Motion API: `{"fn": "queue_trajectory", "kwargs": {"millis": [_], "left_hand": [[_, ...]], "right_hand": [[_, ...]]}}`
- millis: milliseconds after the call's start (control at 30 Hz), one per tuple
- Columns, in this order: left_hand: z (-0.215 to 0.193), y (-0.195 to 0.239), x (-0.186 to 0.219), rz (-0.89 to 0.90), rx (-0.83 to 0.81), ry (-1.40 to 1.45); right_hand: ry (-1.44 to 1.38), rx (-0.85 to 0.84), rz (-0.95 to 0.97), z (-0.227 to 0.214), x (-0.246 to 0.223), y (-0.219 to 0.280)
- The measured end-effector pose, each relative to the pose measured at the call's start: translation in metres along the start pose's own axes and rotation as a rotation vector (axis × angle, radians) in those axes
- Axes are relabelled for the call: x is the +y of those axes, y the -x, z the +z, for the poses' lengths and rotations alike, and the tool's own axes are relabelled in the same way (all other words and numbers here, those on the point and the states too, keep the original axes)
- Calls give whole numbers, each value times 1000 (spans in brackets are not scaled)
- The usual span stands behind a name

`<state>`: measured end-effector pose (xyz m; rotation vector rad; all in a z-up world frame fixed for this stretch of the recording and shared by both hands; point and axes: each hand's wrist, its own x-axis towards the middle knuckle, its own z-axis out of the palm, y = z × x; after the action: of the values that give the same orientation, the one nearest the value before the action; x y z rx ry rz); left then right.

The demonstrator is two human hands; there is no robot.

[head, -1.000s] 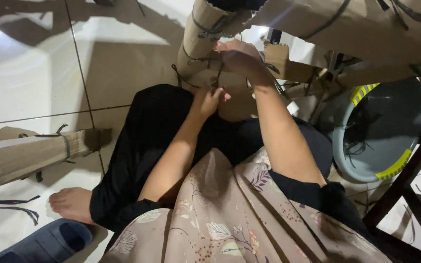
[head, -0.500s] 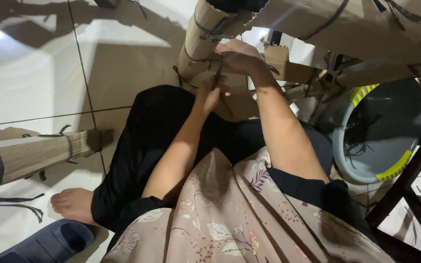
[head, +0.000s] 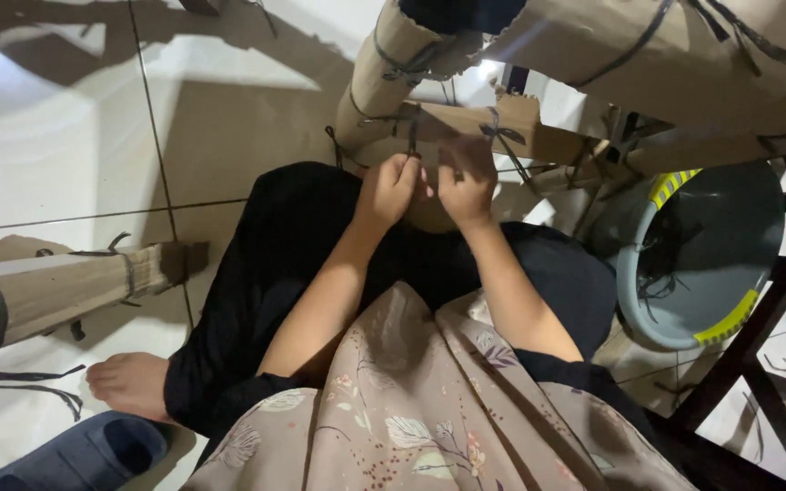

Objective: The person sits on the floor and ties black straps around a cardboard-wrapped cylindrical object. They repeatedly wrap and knot the straps to secure the cardboard covering.

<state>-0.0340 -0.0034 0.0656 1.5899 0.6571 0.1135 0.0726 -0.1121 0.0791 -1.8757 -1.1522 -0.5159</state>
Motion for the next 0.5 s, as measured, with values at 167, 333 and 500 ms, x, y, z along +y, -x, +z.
{"fn": "queue_trajectory", "kwargs": {"millis": [167, 333, 500], "left_hand": [[7, -16, -32, 136, 53, -115], [-4, -6, -18, 174, 77, -229], [-14, 13, 5, 282, 168, -396]], "right_hand": [[57, -10, -336, 1, -9, -9], [10, -14, -403, 9, -8, -21], [-36, 8, -355, 10, -16, -24]]}}
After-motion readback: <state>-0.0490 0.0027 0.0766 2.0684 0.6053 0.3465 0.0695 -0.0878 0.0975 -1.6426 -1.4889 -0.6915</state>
